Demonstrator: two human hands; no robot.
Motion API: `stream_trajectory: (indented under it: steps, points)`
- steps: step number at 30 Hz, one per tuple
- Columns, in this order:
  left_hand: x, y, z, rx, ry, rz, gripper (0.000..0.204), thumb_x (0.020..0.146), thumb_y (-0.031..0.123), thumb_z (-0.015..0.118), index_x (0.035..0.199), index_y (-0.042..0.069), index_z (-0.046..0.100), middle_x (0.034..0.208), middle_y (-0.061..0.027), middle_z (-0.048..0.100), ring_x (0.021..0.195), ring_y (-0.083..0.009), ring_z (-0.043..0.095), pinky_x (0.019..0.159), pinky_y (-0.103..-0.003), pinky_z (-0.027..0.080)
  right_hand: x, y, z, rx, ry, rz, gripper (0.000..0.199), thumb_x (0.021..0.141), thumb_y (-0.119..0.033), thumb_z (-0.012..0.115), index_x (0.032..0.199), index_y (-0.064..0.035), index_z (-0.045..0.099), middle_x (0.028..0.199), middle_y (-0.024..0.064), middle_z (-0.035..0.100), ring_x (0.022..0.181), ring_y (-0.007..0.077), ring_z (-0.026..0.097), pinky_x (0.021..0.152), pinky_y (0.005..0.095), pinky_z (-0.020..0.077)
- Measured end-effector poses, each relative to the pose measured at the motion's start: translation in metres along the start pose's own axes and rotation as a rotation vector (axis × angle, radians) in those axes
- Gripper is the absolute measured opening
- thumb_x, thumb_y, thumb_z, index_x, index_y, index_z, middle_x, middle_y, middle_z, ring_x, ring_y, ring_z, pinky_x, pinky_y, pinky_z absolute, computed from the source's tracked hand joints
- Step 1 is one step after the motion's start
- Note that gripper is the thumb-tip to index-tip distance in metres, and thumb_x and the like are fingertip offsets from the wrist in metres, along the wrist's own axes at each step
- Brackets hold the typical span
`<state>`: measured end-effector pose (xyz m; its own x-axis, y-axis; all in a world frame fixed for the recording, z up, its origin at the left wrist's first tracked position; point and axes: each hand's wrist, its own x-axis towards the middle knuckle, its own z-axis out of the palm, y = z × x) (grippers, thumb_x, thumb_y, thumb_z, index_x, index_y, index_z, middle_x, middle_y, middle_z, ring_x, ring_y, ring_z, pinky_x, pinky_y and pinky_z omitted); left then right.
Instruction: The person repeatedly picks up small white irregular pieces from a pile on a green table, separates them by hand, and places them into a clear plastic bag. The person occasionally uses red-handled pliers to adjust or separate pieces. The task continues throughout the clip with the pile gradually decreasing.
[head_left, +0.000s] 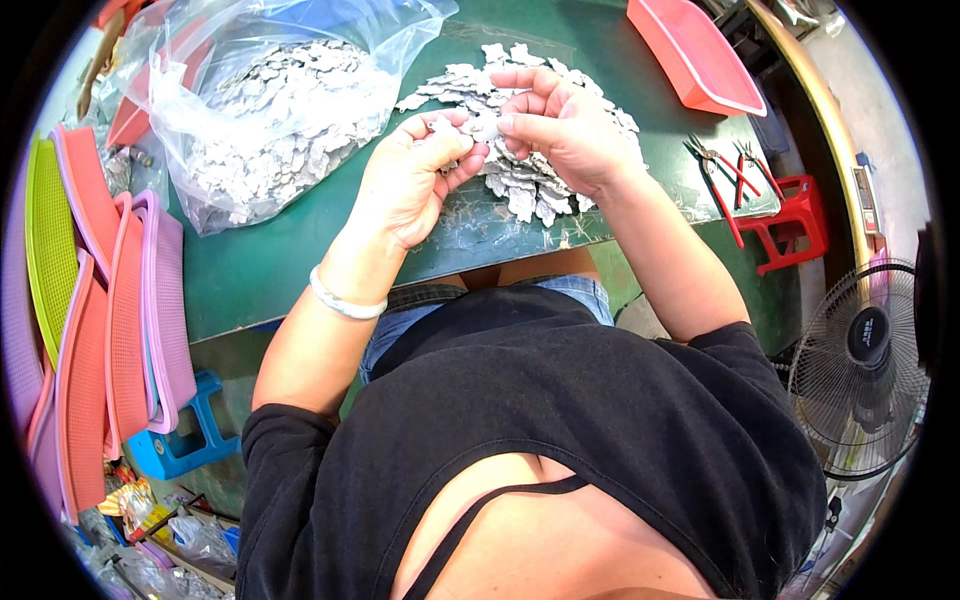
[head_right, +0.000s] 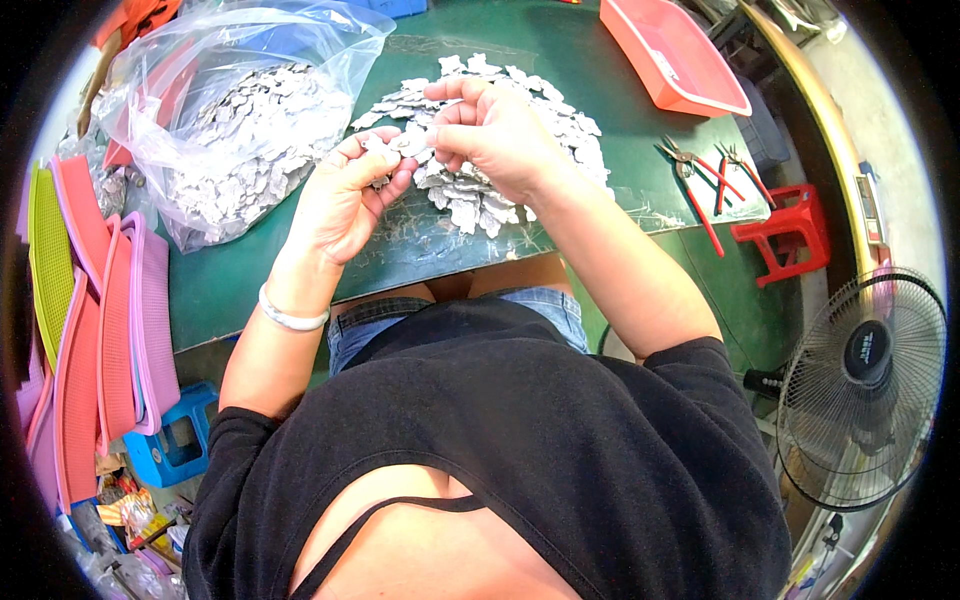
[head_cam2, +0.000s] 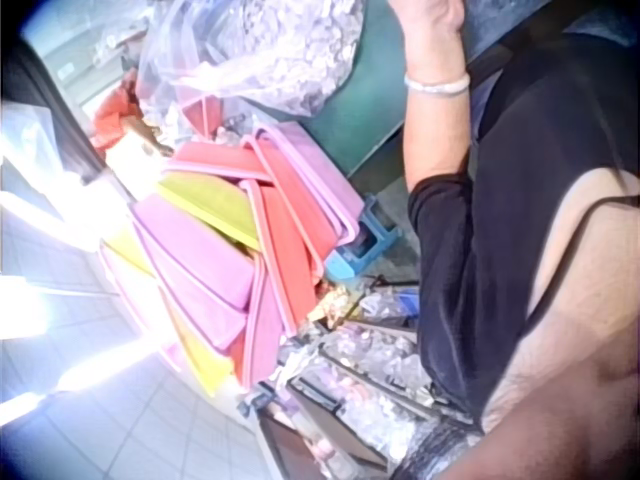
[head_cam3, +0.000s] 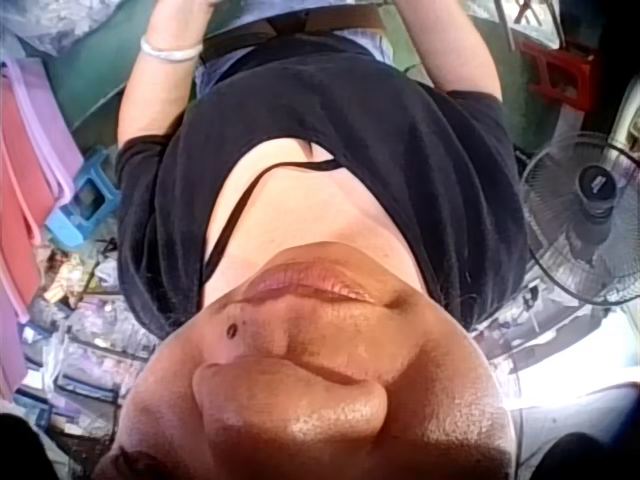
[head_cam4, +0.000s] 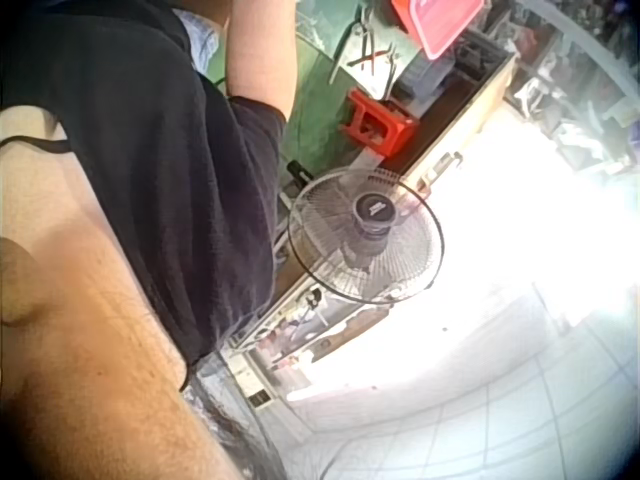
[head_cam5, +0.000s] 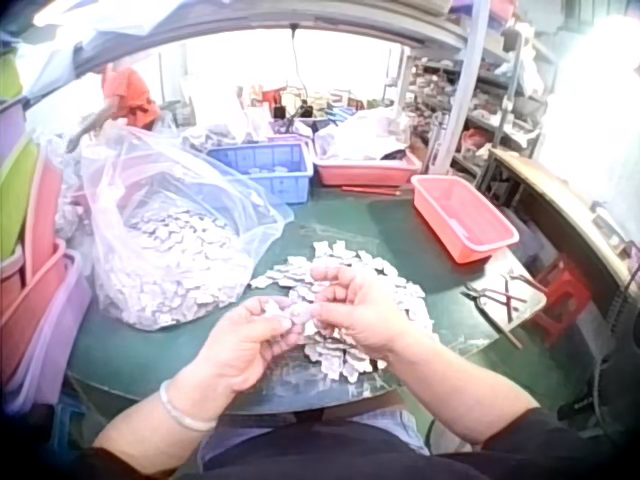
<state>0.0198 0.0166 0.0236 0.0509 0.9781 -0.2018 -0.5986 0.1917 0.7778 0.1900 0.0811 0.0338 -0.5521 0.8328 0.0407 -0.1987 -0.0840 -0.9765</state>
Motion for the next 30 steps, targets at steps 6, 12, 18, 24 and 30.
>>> stream_trajectory:
  steps: [6, 12, 18, 24, 30]
  points:
    - [-0.001, 0.002, -0.001, 0.043, 0.016, 0.025, 0.021, 0.08, 0.001, 0.058, 0.1, 0.002, 0.053, 0.088, -0.0048, 0.057, 0.076, -0.0128, 0.059, 0.067, -0.022, 0.049, -0.004, -0.002, 0.004, -0.039, -0.017, 0.039, 0.042, 0.079, -0.003, 0.06, 0.118, 0.0002, 0.044, 0.078, 0.0018, 0.055, 0.065, 0.0094, 0.052, 0.06, 0.0214, 0.0423]
    - [-0.002, 0.002, -0.002, 0.053, 0.019, 0.038, 0.023, 0.079, 0.002, 0.06, 0.1, 0.001, 0.052, 0.086, -0.0055, 0.057, 0.073, -0.0127, 0.059, 0.064, -0.021, 0.049, -0.006, 0.0, 0.006, -0.025, -0.026, 0.024, 0.041, 0.079, -0.005, 0.06, 0.117, 0.0008, 0.045, 0.078, 0.0017, 0.055, 0.064, 0.0088, 0.052, 0.057, 0.0203, 0.0422]
    - [-0.002, 0.001, -0.005, 0.057, 0.019, 0.058, 0.022, 0.079, 0.003, 0.061, 0.099, 0.001, 0.053, 0.084, -0.0054, 0.058, 0.068, -0.0122, 0.059, 0.062, -0.021, 0.049, -0.009, -0.001, 0.01, -0.037, -0.038, 0.027, 0.042, 0.078, -0.006, 0.061, 0.117, 0.0009, 0.045, 0.077, 0.0006, 0.055, 0.063, 0.0078, 0.052, 0.056, 0.0201, 0.0425]
    - [-0.004, -0.001, -0.004, 0.089, 0.031, 0.068, 0.022, 0.079, 0.002, 0.061, 0.1, 0.002, 0.053, 0.082, -0.004, 0.057, 0.067, -0.0109, 0.056, 0.06, -0.02, 0.045, -0.012, -0.002, 0.014, -0.039, -0.027, 0.04, 0.042, 0.078, -0.005, 0.061, 0.117, 0.0005, 0.045, 0.077, 0.0005, 0.055, 0.063, 0.0072, 0.052, 0.057, 0.0196, 0.0426]
    - [-0.005, -0.003, -0.006, 0.127, 0.044, 0.088, 0.023, 0.079, 0.002, 0.06, 0.101, 0.002, 0.053, 0.083, -0.0037, 0.056, 0.067, -0.0106, 0.054, 0.059, -0.02, 0.043, -0.014, 0.0, 0.014, -0.048, -0.051, 0.046, 0.044, 0.077, -0.004, 0.061, 0.117, 0.0011, 0.045, 0.076, 0.0004, 0.055, 0.063, 0.0073, 0.052, 0.057, 0.0197, 0.0427]
